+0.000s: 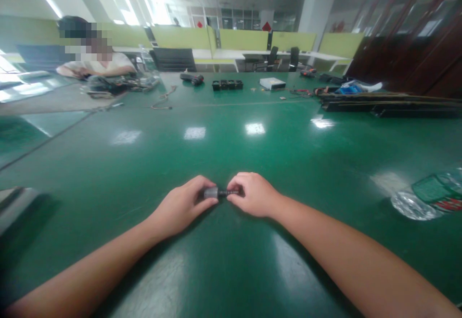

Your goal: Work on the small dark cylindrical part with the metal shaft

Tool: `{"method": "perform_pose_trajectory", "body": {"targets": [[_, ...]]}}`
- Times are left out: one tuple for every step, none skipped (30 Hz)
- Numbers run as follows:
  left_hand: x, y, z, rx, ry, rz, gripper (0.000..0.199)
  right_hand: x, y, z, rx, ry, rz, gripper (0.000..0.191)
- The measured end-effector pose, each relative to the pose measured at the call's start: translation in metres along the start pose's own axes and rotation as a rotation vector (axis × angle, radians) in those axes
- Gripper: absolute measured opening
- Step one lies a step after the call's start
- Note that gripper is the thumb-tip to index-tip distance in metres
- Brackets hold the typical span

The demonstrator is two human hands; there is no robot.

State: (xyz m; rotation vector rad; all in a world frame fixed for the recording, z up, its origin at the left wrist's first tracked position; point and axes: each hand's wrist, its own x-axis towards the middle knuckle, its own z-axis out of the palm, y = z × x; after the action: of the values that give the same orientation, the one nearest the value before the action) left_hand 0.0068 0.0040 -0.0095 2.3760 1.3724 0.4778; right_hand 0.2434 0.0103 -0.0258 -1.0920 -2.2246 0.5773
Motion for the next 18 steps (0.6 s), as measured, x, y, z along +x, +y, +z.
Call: {"method": "perform_pose_trajectory", "body": {"targets": [[0.0001,0.0000,-0.0003,-0.001,-0.001,-0.002,0.026,-0.0001,0.0002,-0.0012,0.002,0.000,-0.002,0.007],[0.0002,0.0000,-0.0005,-0.003,-0.002,-0.002,0.026,-0.0002,0.0003,-0.0024,0.002,0.000,-0.003,0.007],[0.0003,0.0000,-0.0008,-0.006,-0.003,0.000,0.026,-0.0003,0.0003,-0.0035,0.002,-0.002,-0.003,0.006],[0.0004,-0.0001,-0.0011,-0.009,-0.004,0.003,0.025,-0.0003,0.0002,-0.0044,0.001,-0.002,-0.004,0.006],[0.0005,-0.0003,-0.0014,-0.012,-0.005,0.006,0.025,-0.0004,0.0001,-0.0052,0.001,-0.003,-0.005,0.006],[0.0005,-0.0004,-0.0016,-0.014,-0.006,0.008,0.025,-0.0004,0.0000,-0.0057,0.000,-0.005,-0.006,0.005],[0.0006,-0.0005,-0.0018,-0.015,-0.006,0.009,0.025,-0.0003,-0.0001,-0.0061,-0.001,-0.006,-0.007,0.005],[0.0005,-0.0005,-0.0020,-0.016,-0.005,0.008,0.026,-0.0003,-0.0002,-0.0064,-0.003,-0.008,-0.007,0.005],[0.0005,-0.0006,-0.0022,-0.016,-0.005,0.007,0.025,-0.0002,-0.0003,-0.0065,-0.005,-0.011,-0.005,0.005],[0.0004,-0.0005,-0.0023,-0.017,-0.005,0.005,0.025,-0.0002,-0.0003,-0.0066,-0.007,-0.013,-0.002,0.005],[0.0003,-0.0004,-0.0025,-0.017,-0.004,0.004,0.025,-0.0001,-0.0003,-0.0067,-0.010,-0.015,0.002,0.005],[0.0002,-0.0004,-0.0027,-0.017,-0.004,0.004,0.025,-0.0001,-0.0003,-0.0068,-0.012,-0.018,0.004,0.005],[0.0001,-0.0003,-0.0028,-0.018,-0.005,0.004,0.025,-0.0001,-0.0003,-0.0069,-0.013,-0.020,0.005,0.005],[-0.0001,-0.0004,-0.0029,-0.019,-0.005,0.006,0.025,-0.0002,-0.0003,-0.0070,-0.014,-0.022,0.005,0.005],[-0.0002,-0.0005,-0.0029,-0.021,-0.005,0.010,0.025,-0.0004,-0.0004,-0.0071,-0.013,-0.023,0.004,0.005],[-0.0003,-0.0006,-0.0029,-0.023,-0.004,0.014,0.025,-0.0005,-0.0004,-0.0071,-0.010,-0.023,0.004,0.005],[-0.0004,-0.0008,-0.0028,-0.024,-0.002,0.016,0.026,-0.0007,-0.0004,-0.0072,-0.007,-0.023,0.004,0.005],[-0.0005,-0.0010,-0.0027,-0.026,0.001,0.017,0.026,-0.0009,-0.0003,-0.0072,-0.004,-0.021,0.005,0.005]]}}
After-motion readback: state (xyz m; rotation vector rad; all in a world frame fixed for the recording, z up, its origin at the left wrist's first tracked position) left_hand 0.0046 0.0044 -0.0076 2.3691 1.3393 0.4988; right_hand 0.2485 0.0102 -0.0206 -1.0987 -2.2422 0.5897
